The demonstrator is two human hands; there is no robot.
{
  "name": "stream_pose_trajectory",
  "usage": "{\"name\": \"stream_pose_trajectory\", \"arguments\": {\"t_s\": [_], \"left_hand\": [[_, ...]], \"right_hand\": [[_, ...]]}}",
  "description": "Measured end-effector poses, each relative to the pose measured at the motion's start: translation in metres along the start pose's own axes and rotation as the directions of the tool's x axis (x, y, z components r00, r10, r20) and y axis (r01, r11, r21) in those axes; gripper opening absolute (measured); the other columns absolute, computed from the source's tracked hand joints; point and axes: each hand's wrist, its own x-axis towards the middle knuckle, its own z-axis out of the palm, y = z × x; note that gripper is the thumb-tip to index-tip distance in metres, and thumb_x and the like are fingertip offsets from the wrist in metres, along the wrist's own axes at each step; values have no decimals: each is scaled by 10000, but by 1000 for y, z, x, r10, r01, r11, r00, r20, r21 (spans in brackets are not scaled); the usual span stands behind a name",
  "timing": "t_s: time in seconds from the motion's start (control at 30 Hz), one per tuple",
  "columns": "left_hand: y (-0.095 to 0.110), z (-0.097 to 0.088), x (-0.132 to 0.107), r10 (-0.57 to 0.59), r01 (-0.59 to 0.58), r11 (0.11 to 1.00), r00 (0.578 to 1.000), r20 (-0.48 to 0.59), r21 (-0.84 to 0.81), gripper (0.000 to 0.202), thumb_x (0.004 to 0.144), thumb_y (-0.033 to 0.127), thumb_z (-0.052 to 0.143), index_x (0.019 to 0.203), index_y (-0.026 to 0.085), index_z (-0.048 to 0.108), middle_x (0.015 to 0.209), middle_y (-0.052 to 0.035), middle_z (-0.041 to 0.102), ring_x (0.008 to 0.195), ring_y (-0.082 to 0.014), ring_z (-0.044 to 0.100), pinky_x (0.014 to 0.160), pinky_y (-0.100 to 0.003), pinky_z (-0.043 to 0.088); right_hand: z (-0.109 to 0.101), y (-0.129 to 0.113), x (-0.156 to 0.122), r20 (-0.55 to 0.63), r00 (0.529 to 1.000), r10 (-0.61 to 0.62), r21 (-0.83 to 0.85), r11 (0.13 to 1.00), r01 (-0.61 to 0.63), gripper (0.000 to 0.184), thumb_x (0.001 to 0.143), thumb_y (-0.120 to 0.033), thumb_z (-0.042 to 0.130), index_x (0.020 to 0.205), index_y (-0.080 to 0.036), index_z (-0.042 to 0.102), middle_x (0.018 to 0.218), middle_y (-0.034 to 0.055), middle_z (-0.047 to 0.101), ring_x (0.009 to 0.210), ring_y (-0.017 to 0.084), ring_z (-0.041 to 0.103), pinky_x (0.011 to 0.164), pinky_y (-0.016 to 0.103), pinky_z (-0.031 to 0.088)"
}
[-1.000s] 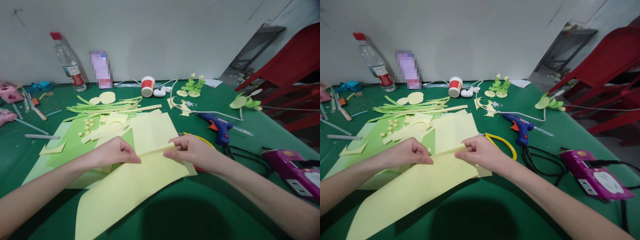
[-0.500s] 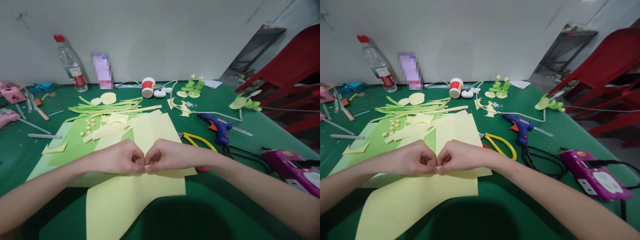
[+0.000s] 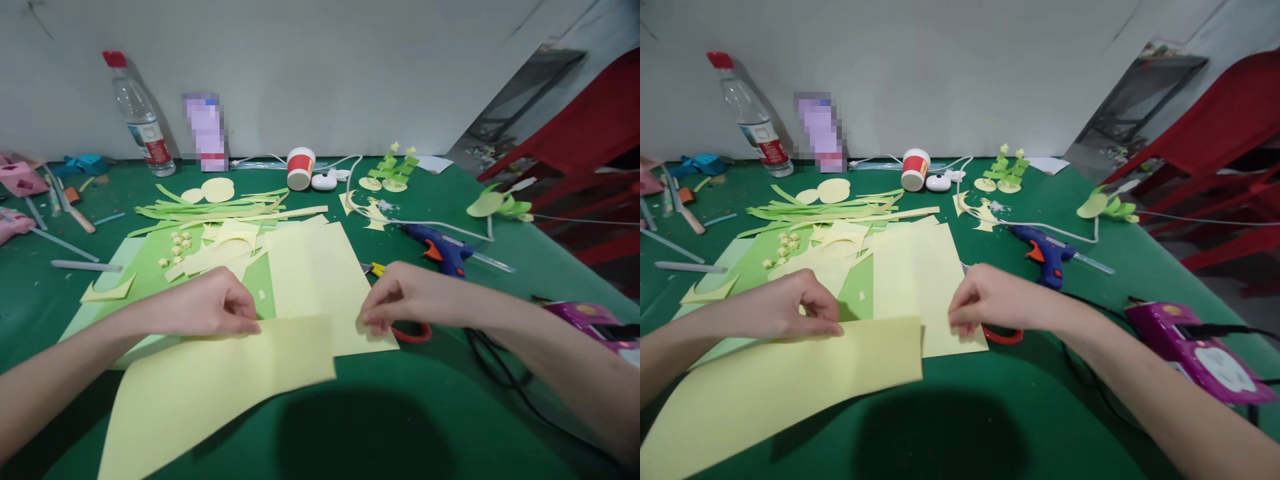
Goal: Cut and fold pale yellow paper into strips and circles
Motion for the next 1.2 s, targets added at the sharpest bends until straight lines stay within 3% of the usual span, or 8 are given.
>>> {"name": "stream_pose_trajectory", "arguments": {"t_s": [0.1,0.17,0.23,0.37,0.53,0.7,1.0,1.2], "left_hand": [[-7,-1,4,-33,32,999,999,-22,-30,310,726,430,551,611,145,600,507,19,469,434,-73,332,402,-202,234],[-8,0,8,-29,28,999,999,-29,-41,325,722,448,556,614,144,598,496,29,437,434,-67,308,401,-200,219],[-7,0,11,-8,7,999,1000,-23,-38,329,723,453,556,624,143,602,500,33,434,444,-65,307,407,-195,220],[-3,-3,10,23,-23,1000,1000,9,-11,316,747,433,531,672,138,617,522,34,453,463,-64,326,426,-181,250],[5,2,12,53,-53,999,992,114,-9,289,782,405,490,791,144,614,596,18,479,502,-77,368,446,-185,273],[8,11,22,67,-61,997,988,138,-52,399,767,447,500,520,164,365,496,57,198,420,-63,180,384,-223,151],[-22,-1,5,32,-25,996,996,78,-90,399,795,419,476,517,158,361,529,45,225,467,-70,194,433,-222,176],[-26,2,19,96,-82,992,985,144,-98,419,807,433,463,509,162,347,520,46,206,446,-70,171,425,-236,163]], "right_hand": [[-2,-1,0,-222,970,-95,-113,991,71,231,753,-337,551,701,-171,704,749,66,702,691,188,628,666,302,482],[4,-10,5,-240,952,-189,-206,968,140,266,777,-369,521,860,-177,685,913,65,683,821,194,606,743,303,453],[13,-21,13,-154,957,-245,-243,948,204,276,782,-365,517,964,-194,635,963,43,650,855,175,570,740,276,427],[19,-33,29,94,966,-241,-225,940,256,306,806,-291,461,526,-172,436,513,-50,345,469,76,297,438,226,246],[17,-39,37,269,939,-216,-144,954,261,337,818,-240,414,521,-185,265,538,-61,172,476,73,163,433,239,173],[20,-43,38,279,926,-252,-127,947,296,341,821,-209,408,520,-186,249,543,-63,149,485,76,146,447,247,163],[-15,6,16,230,963,-143,-25,988,153,367,826,-268,454,513,-190,280,517,-74,154,466,78,136,451,269,130],[-13,5,19,319,944,-87,-140,981,138,340,841,-351,423,550,-183,372,560,-57,217,493,84,178,459,267,163]]}}
